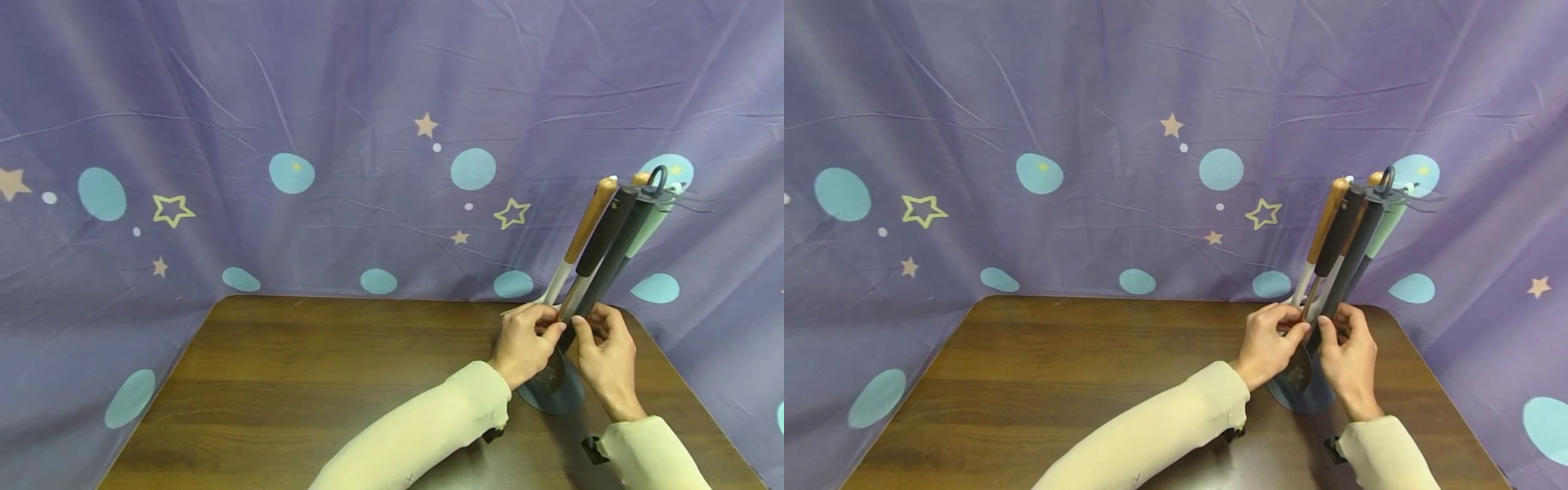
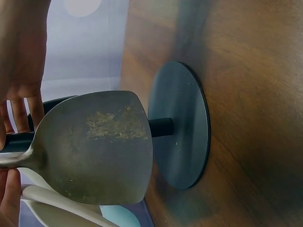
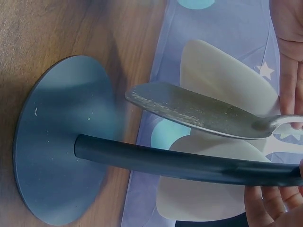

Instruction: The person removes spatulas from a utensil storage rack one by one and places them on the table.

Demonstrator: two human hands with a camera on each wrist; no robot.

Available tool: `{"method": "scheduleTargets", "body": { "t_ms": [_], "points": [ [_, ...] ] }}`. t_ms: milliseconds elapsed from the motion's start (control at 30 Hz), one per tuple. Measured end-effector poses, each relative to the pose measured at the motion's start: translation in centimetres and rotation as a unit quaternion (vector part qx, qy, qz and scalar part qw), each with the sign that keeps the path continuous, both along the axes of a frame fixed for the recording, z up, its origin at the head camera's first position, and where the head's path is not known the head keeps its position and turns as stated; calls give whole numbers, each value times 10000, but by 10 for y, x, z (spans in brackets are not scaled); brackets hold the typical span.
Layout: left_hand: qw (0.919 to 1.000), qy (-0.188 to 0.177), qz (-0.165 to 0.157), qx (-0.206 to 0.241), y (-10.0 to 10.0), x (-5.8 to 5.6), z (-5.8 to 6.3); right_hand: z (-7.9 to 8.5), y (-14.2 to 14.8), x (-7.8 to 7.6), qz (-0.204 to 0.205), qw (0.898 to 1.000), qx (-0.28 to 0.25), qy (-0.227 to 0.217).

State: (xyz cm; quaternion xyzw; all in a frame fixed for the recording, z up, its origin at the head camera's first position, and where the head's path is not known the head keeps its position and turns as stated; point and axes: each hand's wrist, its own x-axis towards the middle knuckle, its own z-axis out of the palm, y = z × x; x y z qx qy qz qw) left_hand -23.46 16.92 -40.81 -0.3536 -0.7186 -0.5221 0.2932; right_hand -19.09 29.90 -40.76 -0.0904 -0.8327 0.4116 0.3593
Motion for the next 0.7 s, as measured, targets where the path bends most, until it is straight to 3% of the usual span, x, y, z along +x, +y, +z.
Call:
{"method": "scheduleTargets", "body": {
  "t_ms": [700],
  "points": [
    [10000, -35, 1, 41, -18, 2, 0, -1, -17, 1, 153, 9998, 41, 89]
  ]
}}
